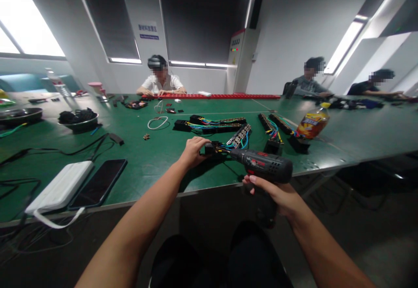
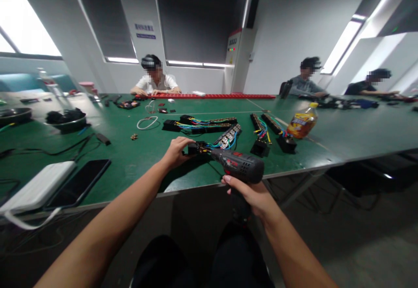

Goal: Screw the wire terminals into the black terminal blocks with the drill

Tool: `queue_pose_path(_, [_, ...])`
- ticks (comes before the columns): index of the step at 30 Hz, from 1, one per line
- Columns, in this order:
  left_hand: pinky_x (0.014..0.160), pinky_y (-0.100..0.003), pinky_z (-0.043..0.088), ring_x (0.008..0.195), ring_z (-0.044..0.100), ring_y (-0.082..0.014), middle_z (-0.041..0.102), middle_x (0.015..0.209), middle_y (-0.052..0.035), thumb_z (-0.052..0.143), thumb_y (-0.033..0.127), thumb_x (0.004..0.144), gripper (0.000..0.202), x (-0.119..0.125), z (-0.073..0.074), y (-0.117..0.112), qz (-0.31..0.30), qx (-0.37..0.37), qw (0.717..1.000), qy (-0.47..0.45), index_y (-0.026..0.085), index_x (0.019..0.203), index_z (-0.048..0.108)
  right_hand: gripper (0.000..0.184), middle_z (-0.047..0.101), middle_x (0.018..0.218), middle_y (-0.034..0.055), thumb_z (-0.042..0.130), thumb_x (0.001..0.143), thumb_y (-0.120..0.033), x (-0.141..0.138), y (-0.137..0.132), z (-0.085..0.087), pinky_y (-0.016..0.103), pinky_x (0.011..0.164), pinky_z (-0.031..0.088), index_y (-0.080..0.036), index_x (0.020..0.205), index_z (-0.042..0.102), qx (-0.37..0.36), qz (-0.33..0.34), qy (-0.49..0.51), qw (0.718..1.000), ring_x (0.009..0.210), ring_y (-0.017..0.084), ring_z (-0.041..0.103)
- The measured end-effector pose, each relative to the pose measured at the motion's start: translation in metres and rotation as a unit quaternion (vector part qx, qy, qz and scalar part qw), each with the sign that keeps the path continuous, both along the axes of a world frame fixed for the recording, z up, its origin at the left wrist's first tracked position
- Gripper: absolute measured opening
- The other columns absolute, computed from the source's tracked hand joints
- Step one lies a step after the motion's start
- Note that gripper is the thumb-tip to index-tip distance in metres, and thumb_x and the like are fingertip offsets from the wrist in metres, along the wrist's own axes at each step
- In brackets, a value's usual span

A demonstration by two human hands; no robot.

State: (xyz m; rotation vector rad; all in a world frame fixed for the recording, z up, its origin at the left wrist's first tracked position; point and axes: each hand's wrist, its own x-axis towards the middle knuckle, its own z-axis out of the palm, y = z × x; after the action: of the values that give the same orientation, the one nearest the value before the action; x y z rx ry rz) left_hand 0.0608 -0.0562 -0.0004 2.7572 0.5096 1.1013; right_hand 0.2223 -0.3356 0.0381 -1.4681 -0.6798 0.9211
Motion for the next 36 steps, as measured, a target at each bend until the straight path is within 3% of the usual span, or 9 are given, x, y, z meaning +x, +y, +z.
queue_pose_path(5, [0.091, -0.038, 0.039, 0.109, 0.058, -0.0259, 0.069, 0.114, -0.0068, 0.074, 0.041, 0.078, 0.04, 0.0, 0.001, 0.0, -0.005, 0.001, 1.0, 0.004, 0.023, 0.112, 0.064, 0.045, 0.078, 0.085, 0.007, 0.088, 0.06, -0.045, 0.007, 0.0, 0.007, 0.032, 0.062, 0.056, -0.019, 0.095, 0.076, -0.002, 0.019, -0.065, 0.998, 0.07, 0.021, 0.07])
queue_pose_path(13, [0.09, -0.039, 0.039, 0.108, 0.058, -0.026, 0.069, 0.113, -0.0068, 0.075, 0.04, 0.078, 0.039, -0.001, 0.002, -0.001, -0.011, 0.006, 1.0, 0.001, 0.023, 0.111, 0.065, 0.039, 0.073, 0.069, 0.0033, 0.087, 0.058, -0.047, 0.007, 0.006, 0.028, 0.031, 0.057, 0.053, -0.019, 0.083, 0.076, -0.034, 0.036, -0.117, 0.992, 0.061, 0.019, 0.064])
queue_pose_path(23, [0.095, -0.04, 0.037, 0.11, 0.058, -0.0263, 0.068, 0.117, -0.0072, 0.073, 0.036, 0.077, 0.04, -0.002, 0.003, -0.002, -0.015, -0.009, 1.0, 0.009, 0.023, 0.114, 0.064, 0.042, 0.077, 0.077, 0.0081, 0.086, 0.062, -0.049, 0.01, 0.001, 0.014, 0.032, 0.066, 0.057, -0.017, 0.087, 0.076, -0.027, 0.049, -0.077, 0.996, 0.069, 0.021, 0.07])
queue_pose_path(36, [0.092, -0.04, 0.035, 0.109, 0.058, -0.0262, 0.068, 0.115, -0.0064, 0.073, 0.041, 0.078, 0.039, -0.001, 0.004, -0.006, 0.005, -0.011, 1.0, 0.017, 0.025, 0.113, 0.064, 0.044, 0.079, 0.083, 0.0086, 0.087, 0.063, -0.047, 0.008, -0.002, 0.014, 0.032, 0.065, 0.057, -0.018, 0.095, 0.076, -0.017, 0.029, -0.063, 0.997, 0.073, 0.023, 0.072])
